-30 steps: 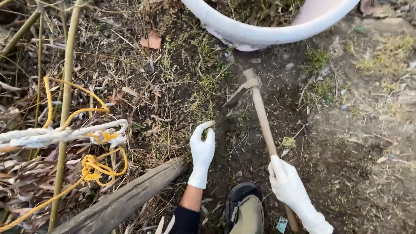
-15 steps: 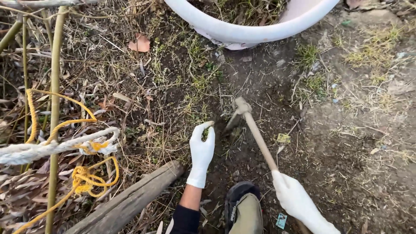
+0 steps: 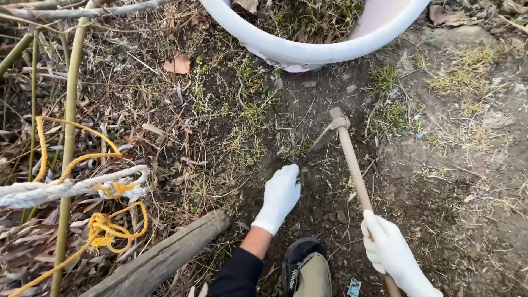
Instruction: The person uses a pickaxe to loosen soil and remove weeds by hand, then places the uprooted weeds into a nearby white bucket. The task is performed repeatedly across a small garden area.
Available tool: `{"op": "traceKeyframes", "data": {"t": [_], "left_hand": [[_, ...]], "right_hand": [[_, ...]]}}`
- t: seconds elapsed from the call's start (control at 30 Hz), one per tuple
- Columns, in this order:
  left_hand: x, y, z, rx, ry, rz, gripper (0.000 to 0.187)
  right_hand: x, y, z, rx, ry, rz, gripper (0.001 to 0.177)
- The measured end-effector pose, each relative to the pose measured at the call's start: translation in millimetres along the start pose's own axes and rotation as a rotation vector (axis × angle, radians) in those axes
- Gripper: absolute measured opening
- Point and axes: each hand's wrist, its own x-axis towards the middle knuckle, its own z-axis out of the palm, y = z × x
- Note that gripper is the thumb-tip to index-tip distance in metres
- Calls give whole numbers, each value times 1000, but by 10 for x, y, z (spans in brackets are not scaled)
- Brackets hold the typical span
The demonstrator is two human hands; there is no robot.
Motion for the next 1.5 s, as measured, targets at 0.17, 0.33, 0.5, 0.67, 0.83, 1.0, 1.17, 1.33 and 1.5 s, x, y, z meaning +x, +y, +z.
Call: {"op": "traceKeyframes", "data": {"t": [0.17, 0.33, 0.5, 0.67, 0.83, 1.0, 1.17, 1.33, 1.5], "left_hand": [[-141, 5, -559, -759, 169, -439, 7], [-8, -357, -534, -749, 414, -287, 21], [27, -350, -529, -660, 382, -332, 24], [108, -239, -440, -607, 235, -354, 29], [225, -210, -368, -494, 165, -283, 43], [403, -48, -224, -160, 45, -124, 57], [650, -345, 389, 240, 238, 267, 23], [573, -320, 348, -146, 198, 41, 26], [231, -97, 19, -430, 97, -67, 28]], "right_hand": [[-5, -298, 149, -45, -76, -207, 45], [406, -82, 318, -321, -119, -303, 44], [-100, -431, 316, -425, -23, -20, 47], [54, -340, 393, -551, 68, -182, 43], [-31, -243, 187, -399, 33, -3, 35], [17, -243, 76, -92, 31, -42, 35], [-16, -220, -7, 43, 30, -64, 45], [-59, -172, -103, 58, 37, -31, 47], [-52, -77, -195, 109, 44, -79, 44]]}}
